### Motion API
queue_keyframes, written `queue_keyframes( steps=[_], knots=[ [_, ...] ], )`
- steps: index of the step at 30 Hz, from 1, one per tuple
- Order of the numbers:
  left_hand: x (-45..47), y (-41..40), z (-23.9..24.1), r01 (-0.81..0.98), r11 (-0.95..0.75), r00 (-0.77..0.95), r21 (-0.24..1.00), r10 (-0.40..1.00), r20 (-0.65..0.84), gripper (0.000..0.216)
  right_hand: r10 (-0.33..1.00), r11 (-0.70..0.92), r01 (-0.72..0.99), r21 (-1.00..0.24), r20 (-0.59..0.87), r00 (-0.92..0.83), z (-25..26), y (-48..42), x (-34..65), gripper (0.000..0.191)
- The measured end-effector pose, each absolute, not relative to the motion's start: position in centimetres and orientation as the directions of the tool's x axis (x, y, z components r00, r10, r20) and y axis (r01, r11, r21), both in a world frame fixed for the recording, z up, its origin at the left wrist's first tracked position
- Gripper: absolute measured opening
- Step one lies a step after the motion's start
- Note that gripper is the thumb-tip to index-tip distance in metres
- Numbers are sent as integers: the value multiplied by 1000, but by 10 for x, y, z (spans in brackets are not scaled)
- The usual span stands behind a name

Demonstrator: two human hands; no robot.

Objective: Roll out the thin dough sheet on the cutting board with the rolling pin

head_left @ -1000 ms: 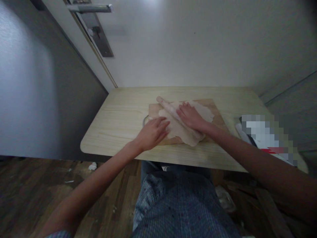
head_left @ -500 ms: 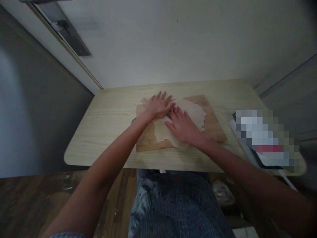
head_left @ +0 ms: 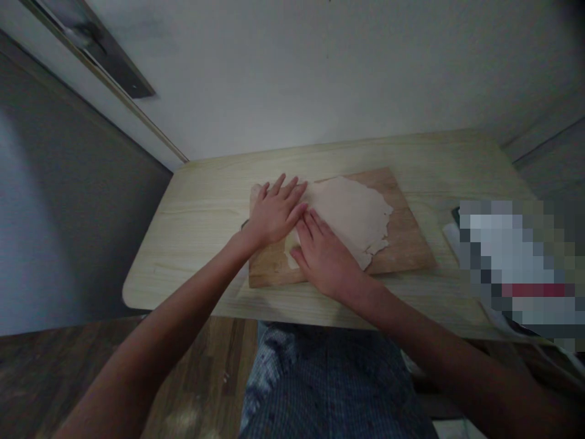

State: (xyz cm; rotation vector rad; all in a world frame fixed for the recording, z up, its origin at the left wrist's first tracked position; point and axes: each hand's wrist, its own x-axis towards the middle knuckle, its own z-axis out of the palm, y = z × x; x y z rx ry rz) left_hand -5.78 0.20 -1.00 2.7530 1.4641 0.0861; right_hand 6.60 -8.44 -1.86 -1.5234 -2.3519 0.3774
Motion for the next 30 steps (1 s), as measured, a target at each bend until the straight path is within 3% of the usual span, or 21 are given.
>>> queue_keyframes(
  steps=[9,17,21,25,28,30],
  knots=[
    [-20,29,-6,842,-538,540,42,840,-51,59,959,275,867,-415,58,-276,-21,-64,92,58],
    [-60,-1,-16,835,-532,516,142,846,132,52,918,395,837,-377,153,-365,-18,-83,63,55],
    [-74,-4,-18,809,-504,492,301,862,121,52,895,446,815,-371,168,-414,-17,-86,57,50],
    [-75,-10,-11,693,-317,343,648,935,90,55,898,434,727,-532,189,-397,-19,-80,70,49],
    [-77,-25,-1,368,-61,38,928,998,51,49,914,384,578,-720,209,-347,-23,-70,89,48],
    [-78,-36,8,73,181,-139,981,976,-169,40,939,302,429,-851,188,-288,-25,-63,101,52]
  ],
)
